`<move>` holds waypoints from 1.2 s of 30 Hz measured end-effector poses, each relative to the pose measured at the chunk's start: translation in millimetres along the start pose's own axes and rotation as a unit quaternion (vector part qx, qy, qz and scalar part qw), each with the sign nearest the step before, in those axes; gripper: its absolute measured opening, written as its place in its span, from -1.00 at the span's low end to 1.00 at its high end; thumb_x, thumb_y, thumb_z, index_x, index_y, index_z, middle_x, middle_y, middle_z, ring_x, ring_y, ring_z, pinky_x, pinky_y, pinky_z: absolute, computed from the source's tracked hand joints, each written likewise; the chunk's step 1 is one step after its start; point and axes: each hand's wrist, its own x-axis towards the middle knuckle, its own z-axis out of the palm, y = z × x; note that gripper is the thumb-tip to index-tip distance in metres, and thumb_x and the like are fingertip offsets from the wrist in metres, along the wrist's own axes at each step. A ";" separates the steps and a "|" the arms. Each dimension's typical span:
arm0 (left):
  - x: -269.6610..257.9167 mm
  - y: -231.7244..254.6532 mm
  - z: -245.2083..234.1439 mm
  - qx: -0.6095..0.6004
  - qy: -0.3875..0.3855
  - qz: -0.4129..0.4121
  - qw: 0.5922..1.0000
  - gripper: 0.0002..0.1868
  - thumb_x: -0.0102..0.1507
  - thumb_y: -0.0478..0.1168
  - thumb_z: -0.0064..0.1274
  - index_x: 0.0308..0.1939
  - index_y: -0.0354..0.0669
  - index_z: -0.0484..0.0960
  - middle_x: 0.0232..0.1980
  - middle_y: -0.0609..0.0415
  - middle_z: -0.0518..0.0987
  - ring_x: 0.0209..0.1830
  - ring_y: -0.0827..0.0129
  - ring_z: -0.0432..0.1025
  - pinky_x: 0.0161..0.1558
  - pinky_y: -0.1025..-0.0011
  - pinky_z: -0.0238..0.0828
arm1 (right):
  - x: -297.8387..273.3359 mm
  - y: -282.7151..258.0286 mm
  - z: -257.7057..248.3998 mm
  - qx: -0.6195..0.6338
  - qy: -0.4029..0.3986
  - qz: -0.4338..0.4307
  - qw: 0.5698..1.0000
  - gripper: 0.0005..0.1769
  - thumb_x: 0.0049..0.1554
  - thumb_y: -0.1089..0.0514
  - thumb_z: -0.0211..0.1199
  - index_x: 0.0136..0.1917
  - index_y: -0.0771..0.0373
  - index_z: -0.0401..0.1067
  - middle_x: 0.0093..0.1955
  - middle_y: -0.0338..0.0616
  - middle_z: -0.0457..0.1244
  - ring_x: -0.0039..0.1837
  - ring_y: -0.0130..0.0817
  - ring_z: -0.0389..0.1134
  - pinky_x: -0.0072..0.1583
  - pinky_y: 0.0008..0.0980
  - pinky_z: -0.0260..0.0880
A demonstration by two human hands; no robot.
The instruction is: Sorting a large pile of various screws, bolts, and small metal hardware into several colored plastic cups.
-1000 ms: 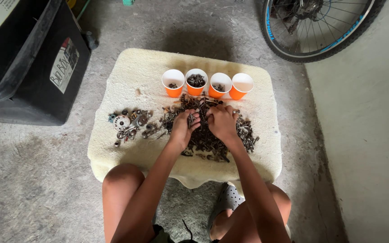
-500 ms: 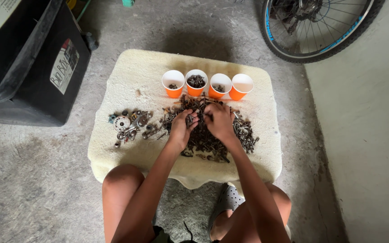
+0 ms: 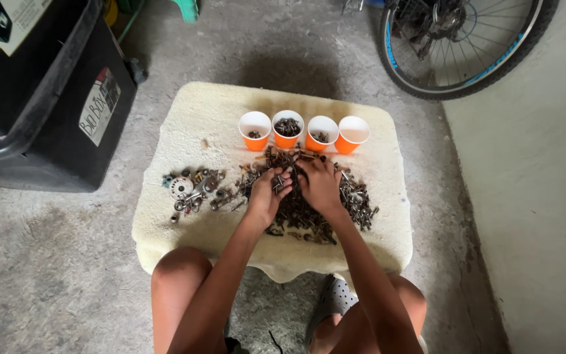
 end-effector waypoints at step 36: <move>5.3 -22.2 0.4 0.051 -0.028 0.015 0.998 -0.79 0.43 -0.13 -0.10 -0.04 -0.14 0.58 -0.19 0.11 0.58 -0.18 0.39 0.46 -0.08 0.36 0.42 | -2.9 -27.2 -33.5 0.318 0.021 0.026 0.947 -0.81 0.14 0.30 0.29 0.04 0.30 0.42 -0.07 -0.02 0.42 -0.01 -0.15 0.50 0.06 -0.24 0.48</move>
